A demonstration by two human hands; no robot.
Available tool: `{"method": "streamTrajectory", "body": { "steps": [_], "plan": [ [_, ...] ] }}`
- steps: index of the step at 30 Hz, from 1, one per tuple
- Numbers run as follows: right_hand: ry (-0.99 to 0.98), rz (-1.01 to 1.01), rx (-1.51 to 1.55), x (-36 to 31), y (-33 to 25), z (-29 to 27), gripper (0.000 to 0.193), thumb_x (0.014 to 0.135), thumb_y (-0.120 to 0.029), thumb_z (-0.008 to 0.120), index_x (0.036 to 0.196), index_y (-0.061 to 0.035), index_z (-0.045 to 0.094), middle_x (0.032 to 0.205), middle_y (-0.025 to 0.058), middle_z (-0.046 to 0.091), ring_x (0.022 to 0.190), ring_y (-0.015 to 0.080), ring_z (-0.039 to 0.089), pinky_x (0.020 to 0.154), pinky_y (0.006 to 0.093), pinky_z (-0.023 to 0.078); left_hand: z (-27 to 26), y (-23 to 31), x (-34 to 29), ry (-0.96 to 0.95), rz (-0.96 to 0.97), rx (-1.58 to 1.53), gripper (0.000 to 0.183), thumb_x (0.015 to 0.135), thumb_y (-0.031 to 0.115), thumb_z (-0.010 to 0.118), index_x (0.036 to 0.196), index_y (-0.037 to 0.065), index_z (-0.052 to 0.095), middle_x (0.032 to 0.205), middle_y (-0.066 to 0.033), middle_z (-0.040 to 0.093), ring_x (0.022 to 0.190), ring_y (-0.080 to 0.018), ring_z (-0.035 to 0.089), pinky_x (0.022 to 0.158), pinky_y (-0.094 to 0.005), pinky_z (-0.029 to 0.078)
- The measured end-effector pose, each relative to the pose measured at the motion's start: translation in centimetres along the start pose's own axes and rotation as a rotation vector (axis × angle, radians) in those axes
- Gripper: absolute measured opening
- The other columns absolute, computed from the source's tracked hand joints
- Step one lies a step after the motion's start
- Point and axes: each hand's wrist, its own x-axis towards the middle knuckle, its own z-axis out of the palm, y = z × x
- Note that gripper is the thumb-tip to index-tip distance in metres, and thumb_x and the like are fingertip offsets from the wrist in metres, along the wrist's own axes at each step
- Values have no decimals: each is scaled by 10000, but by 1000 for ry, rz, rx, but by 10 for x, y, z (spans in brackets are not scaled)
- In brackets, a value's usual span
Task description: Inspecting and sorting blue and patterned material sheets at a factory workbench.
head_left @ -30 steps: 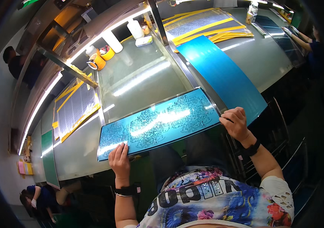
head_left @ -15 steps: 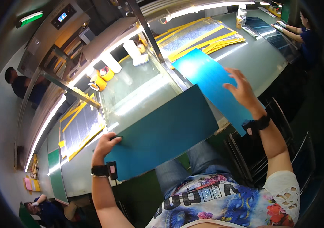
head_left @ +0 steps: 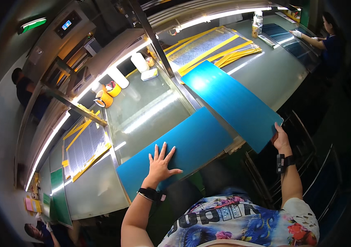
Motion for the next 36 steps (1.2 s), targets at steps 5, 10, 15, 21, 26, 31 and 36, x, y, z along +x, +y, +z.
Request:
{"method": "streamTrajectory", "body": {
  "steps": [5, 10, 15, 21, 26, 31, 36],
  "plan": [
    [-133, -360, -102, -40, -60, 60, 302, 895, -152, 600, 1160, -14, 561, 1072, 53, 616, 945, 175, 582, 843, 299, 457, -7, 3, 0, -55, -9, 32, 960, 607, 664, 691, 1423, 298, 340, 1522, -114, 184, 1396, -394, 120, 1039, -659, 154],
    [-266, -918, -915, -106, -75, 105, 240, 869, -62, 522, 1074, 29, 608, 1055, 103, 642, 989, 208, 598, 887, 331, 455, -23, 28, 29, 67, 40, -21, 765, 760, 523, 651, 1402, 207, 379, 1488, -131, 262, 1387, -368, 182, 1059, -592, 209],
    [-582, -1258, -1741, -87, -1, 95, 326, 756, -95, 619, 1075, -27, 620, 1196, 151, 575, 1199, 345, 476, 1062, 483, 293, -19, 102, 90, 350, 208, -202, 643, 848, 410, 603, 1394, 155, 378, 1483, -137, 269, 1388, -339, 198, 1074, -532, 236],
    [-677, -1202, -1664, -88, 32, 90, 313, 684, -200, 725, 936, -63, 600, 1173, 116, 587, 1159, 321, 508, 1019, 454, 356, 8, 154, 123, 303, 304, -142, 662, 867, 410, 577, 1428, 180, 312, 1505, -101, 228, 1400, -319, 169, 1082, -552, 214],
    [-793, -1212, -1611, -84, 26, 97, 194, 706, -132, 682, 850, -50, 582, 1012, 100, 612, 933, 276, 574, 835, 409, 445, 22, 164, 130, 183, 284, -100, 626, 893, 423, 527, 1423, 159, 323, 1514, -85, 209, 1406, -307, 153, 1084, -559, 200],
    [-345, -1072, -1242, -74, 11, 103, 42, 822, -30, 546, 789, -28, 521, 800, 74, 560, 739, 224, 542, 663, 343, 430, 21, 160, 132, 436, 263, -240, 557, 886, 344, 560, 1365, 111, 398, 1443, -129, 324, 1366, -323, 248, 1066, -529, 247],
    [-11, -657, -905, -56, -46, 110, 87, 926, -72, 487, 875, -8, 518, 722, 77, 634, 477, 115, 475, 493, 253, 426, 19, 152, 149, 216, 295, -289, 524, 850, 333, 606, 1287, 70, 483, 1383, -165, 390, 1327, -330, 316, 1062, -498, 265]
  ]
}}
